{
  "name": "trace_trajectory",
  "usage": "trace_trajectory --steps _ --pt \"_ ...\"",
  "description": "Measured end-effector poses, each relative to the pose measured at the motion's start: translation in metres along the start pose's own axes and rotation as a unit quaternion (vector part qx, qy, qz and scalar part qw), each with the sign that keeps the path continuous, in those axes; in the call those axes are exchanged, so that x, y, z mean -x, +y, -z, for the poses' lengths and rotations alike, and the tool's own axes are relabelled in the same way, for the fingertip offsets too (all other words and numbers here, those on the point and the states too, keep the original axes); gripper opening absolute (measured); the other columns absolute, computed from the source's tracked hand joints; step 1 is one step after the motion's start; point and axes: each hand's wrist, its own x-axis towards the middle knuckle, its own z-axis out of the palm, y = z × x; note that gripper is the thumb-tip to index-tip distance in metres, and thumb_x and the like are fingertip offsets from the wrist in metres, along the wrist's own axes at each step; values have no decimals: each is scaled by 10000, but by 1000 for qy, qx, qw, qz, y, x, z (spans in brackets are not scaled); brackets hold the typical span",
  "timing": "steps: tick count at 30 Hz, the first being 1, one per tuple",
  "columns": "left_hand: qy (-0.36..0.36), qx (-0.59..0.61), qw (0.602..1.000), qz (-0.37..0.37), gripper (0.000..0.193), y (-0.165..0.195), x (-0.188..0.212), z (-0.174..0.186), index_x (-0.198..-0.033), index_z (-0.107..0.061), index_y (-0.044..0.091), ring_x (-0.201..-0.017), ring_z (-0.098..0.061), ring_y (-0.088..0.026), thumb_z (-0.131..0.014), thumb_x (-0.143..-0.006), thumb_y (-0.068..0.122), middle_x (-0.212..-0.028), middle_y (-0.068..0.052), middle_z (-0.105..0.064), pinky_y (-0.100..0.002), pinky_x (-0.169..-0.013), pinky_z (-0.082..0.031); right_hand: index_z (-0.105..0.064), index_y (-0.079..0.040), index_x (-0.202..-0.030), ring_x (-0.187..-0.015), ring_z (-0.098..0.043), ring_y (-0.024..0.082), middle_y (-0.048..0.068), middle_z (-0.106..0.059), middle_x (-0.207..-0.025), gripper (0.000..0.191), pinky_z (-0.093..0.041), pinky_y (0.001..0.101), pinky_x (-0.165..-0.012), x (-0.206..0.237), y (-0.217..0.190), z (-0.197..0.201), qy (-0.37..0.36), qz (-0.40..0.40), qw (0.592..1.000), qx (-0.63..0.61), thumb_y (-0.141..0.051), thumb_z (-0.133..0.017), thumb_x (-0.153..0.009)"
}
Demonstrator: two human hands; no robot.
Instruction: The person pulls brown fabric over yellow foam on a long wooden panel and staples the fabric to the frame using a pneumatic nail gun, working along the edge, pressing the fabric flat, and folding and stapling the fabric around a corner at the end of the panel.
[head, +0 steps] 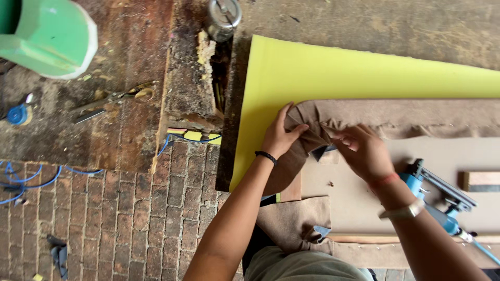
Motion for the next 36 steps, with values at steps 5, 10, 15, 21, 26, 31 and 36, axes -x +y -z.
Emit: trace_trajectory --steps 5,10,15,21,26,31,36 --pt "8 6 1000 18 946 8 7 -11 -1488 -426 51 -1366 -541 -345 -883 -727 376 -1483 -203 -547 -412 -1101 -472 -729 -96 -1146 -1244 -616 389 159 -619 -1161 371 -529 445 -1047 128 101 77 140 -111 946 270 -48 -745 -779" --pt "29 -49 998 32 965 11 11 -18 -1499 -385 28 -1360 -516 -382 -859 -745 400 -1501 -237 -499 -435 -1086 -459 -429 -61 -1405 -1176 -612 459 264 -589 -1290 892 -514 508 -974 180 165 83 62 -198 949 237 -186 -849 -629" --pt "51 -83 995 26 955 12 16 -24 -1500 -384 19 -1350 -524 -395 -836 -769 436 -1486 -254 -508 -449 -1080 -468 -384 -93 -1499 -1079 -692 434 216 -697 -1249 901 -563 517 -887 162 143 80 6 -230 944 235 -253 -836 -736" --pt "58 -92 994 27 942 17 16 -26 -1500 -384 41 -1319 -553 -382 -831 -769 434 -1451 -238 -542 -457 -1027 -510 -735 -52 -1107 -755 -785 257 143 -786 -824 431 -608 371 -668 86 28 70 -6 -167 980 106 -339 -819 -796" --pt "37 -103 993 41 948 24 15 -24 -1491 -378 49 -1307 -550 -380 -853 -742 382 -1446 -238 -528 -459 -1006 -518 -752 -21 -934 -658 -751 260 143 -750 -746 340 -602 357 -628 7 -33 30 -54 43 985 157 -336 -797 -814" --pt "32 -87 995 48 997 30 12 -21 -1481 -364 47 -1298 -550 -375 -879 -689 366 -1422 -232 -536 -465 -982 -523 -763 -26 -853 -608 -719 352 183 -712 -655 377 -593 427 -627 -22 -35 22 -122 -38 958 256 -392 -813 -779" --pt "41 -87 995 27 989 26 12 -25 -1487 -373 49 -1293 -558 -381 -878 -692 352 -1410 -228 -556 -468 -995 -521 -778 -44 -902 -634 -721 355 179 -719 -701 382 -594 437 -614 -23 -25 20 -113 0 957 266 -395 -818 -754"
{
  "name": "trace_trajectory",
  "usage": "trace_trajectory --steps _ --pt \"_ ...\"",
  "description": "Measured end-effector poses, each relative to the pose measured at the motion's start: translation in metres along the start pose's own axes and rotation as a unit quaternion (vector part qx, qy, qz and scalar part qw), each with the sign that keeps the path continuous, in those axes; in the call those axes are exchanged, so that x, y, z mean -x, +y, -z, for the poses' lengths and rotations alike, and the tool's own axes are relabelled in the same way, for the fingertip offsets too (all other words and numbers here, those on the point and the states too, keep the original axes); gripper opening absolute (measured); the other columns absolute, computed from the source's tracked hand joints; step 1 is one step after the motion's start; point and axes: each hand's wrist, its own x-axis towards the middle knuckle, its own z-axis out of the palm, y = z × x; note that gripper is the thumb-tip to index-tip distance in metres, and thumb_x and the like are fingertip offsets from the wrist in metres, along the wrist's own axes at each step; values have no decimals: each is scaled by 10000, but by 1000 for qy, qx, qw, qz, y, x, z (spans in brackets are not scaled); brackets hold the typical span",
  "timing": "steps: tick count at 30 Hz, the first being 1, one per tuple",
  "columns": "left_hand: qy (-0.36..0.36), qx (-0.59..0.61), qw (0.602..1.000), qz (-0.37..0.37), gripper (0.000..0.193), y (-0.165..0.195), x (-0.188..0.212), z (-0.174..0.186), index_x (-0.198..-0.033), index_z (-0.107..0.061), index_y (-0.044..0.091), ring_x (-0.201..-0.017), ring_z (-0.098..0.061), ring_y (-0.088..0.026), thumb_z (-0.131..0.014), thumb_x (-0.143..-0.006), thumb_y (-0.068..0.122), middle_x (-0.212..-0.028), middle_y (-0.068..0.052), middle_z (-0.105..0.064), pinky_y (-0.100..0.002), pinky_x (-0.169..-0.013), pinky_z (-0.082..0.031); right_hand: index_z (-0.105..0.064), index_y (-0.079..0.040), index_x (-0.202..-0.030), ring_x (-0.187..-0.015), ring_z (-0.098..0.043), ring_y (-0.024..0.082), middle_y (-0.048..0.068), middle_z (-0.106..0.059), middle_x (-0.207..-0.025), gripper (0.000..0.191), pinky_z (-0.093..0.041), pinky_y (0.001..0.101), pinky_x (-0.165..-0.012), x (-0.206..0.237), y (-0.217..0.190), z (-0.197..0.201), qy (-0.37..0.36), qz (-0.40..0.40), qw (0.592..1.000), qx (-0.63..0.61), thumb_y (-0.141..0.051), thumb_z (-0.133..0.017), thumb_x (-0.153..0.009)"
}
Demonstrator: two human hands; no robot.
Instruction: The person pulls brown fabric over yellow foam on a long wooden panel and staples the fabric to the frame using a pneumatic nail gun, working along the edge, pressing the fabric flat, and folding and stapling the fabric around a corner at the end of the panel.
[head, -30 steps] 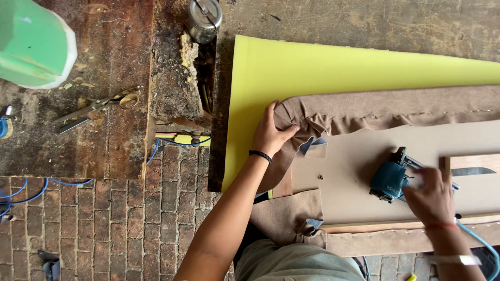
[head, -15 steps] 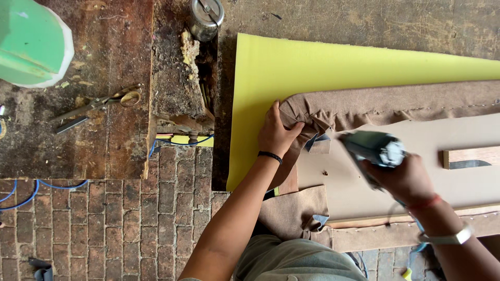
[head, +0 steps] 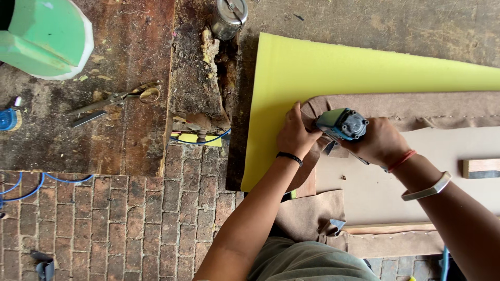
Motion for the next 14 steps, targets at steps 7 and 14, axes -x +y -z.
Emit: trace_trajectory --steps 7,14 --pt "-6 -1 1000 -20 981 -20 -2 -6 -1518 -352 44 -1337 -531 -400 -817 -769 476 -1476 -243 -512 -472 -1033 -501 -757 -73 -1006 -694 -740 310 153 -730 -756 364 -600 402 -646 64 41 5 118 -78 990 -15 -406 -801 -863" --pt "-57 18 998 32 1059 -59 -22 16 -1571 -320 54 -1451 -453 -379 -765 -818 650 -1590 -233 -431 -451 -1171 -410 -573 -39 -1485 -909 -690 436 256 -675 -1104 651 -573 491 -799 79 129 -43 175 -22 982 65 -290 -791 -926"
